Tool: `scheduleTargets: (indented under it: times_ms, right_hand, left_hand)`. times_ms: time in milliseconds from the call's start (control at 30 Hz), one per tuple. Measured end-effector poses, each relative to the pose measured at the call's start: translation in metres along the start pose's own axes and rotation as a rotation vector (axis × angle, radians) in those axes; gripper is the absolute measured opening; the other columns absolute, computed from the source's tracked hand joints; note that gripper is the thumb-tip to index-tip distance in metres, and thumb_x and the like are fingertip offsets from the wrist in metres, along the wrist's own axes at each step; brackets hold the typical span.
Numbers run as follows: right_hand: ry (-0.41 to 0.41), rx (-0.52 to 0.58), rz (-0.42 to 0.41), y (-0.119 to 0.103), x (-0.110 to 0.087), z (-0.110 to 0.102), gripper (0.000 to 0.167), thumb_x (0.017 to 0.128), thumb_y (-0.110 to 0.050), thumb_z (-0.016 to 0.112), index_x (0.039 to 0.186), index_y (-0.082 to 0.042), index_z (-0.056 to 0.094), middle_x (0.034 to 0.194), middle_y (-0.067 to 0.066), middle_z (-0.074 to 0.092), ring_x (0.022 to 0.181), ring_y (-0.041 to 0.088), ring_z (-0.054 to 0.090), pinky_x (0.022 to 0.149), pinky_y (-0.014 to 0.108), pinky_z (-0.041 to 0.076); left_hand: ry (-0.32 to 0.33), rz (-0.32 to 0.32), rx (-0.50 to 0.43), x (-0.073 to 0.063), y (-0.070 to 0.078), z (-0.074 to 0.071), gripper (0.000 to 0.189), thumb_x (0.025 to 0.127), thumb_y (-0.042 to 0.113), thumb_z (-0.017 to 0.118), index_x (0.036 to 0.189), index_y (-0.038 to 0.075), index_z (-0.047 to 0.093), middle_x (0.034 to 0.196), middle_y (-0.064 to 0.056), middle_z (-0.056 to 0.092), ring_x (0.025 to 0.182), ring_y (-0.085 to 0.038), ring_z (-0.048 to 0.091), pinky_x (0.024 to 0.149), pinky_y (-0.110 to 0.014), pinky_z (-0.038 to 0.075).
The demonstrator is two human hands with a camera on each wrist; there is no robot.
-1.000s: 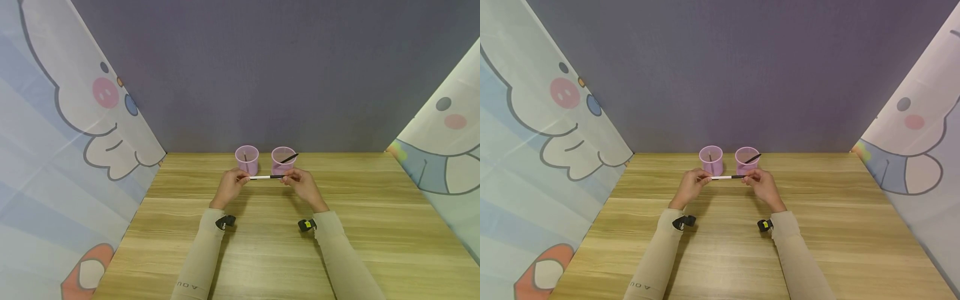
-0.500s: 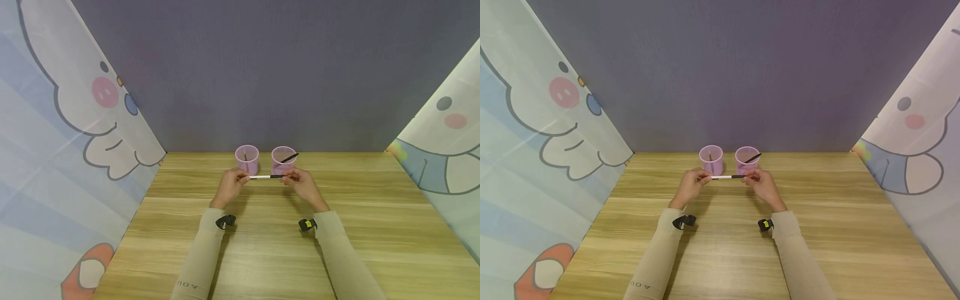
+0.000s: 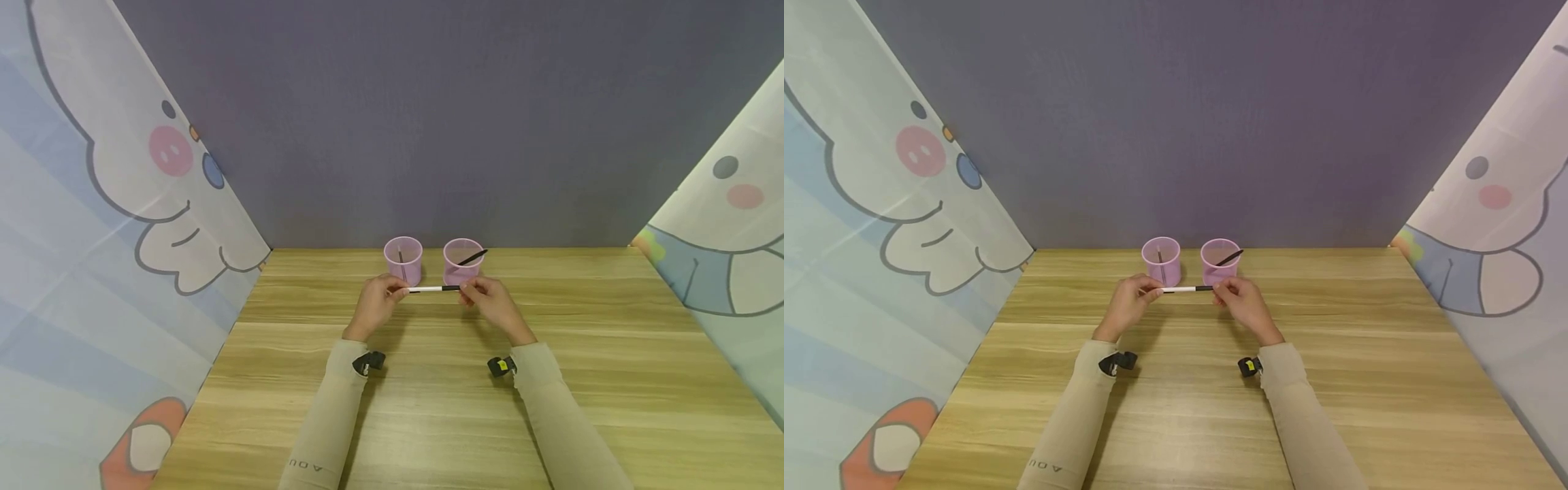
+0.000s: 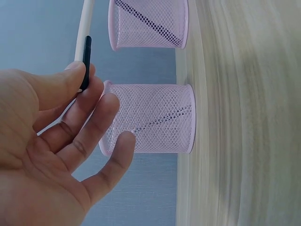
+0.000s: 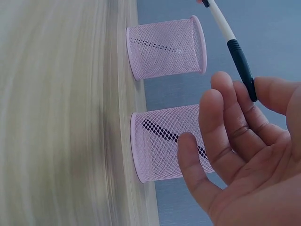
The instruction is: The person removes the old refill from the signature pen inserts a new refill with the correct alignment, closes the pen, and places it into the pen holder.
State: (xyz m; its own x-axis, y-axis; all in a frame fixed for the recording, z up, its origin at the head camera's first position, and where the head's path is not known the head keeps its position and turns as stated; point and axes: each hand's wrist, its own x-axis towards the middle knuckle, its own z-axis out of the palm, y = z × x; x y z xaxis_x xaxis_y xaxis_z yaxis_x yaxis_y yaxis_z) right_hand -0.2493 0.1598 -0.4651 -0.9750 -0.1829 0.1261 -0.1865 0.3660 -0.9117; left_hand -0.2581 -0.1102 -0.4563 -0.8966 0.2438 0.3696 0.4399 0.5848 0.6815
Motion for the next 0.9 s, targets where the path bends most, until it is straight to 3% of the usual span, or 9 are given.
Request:
scheduleTargets:
  times_ms: [167,300,500,767,900]
  right_hand:
    - [-0.001,0.002,-0.018,0.001,0.000,0.000,0.026,0.106,-0.016,0.056,0.095,0.006,0.066,0.086,0.018,0.071,0.082,0.037,0.067,0.076,0.043,0.060]
    - [-0.006,-0.004,-0.027,0.001,0.000,0.000,0.024,0.105,-0.016,0.057,0.095,0.005,0.066,0.086,0.017,0.071,0.083,0.040,0.067,0.077,0.047,0.060]
    - [-0.018,0.007,-0.028,0.001,-0.001,0.000,0.023,0.104,-0.014,0.059,0.099,0.007,0.065,0.089,0.021,0.071,0.081,0.031,0.068,0.077,0.041,0.060]
    - [-0.044,0.010,-0.032,-0.013,-0.007,0.000,0.017,0.104,-0.006,0.057,0.103,0.010,0.063,0.092,0.028,0.069,0.073,0.007,0.063,0.072,0.026,0.057]
    - [-0.044,-0.002,-0.032,-0.018,-0.008,0.000,0.014,0.103,-0.002,0.057,0.102,0.011,0.063,0.091,0.030,0.068,0.072,0.004,0.061,0.072,0.028,0.058]
  left_hand:
    - [0.002,0.008,0.003,0.000,-0.001,0.000,0.011,0.092,0.009,0.074,0.098,0.000,0.077,0.095,-0.009,0.076,0.086,-0.021,0.070,0.079,-0.037,0.060]
    - [0.013,0.022,0.012,0.000,-0.002,0.001,0.009,0.091,0.008,0.075,0.097,0.001,0.078,0.093,-0.009,0.075,0.085,-0.020,0.069,0.078,-0.036,0.060]
    - [0.021,0.042,0.039,-0.001,-0.003,0.001,0.008,0.091,0.009,0.075,0.096,0.003,0.078,0.094,-0.009,0.075,0.085,-0.020,0.069,0.078,-0.035,0.060]
    - [0.030,0.049,0.069,-0.004,-0.003,0.000,0.011,0.091,0.009,0.075,0.098,0.001,0.078,0.094,-0.009,0.075,0.085,-0.021,0.069,0.078,-0.037,0.059]
    - [0.030,0.052,0.076,-0.005,-0.002,0.000,0.009,0.091,0.009,0.075,0.097,0.003,0.078,0.094,-0.008,0.075,0.085,-0.020,0.069,0.077,-0.035,0.059]
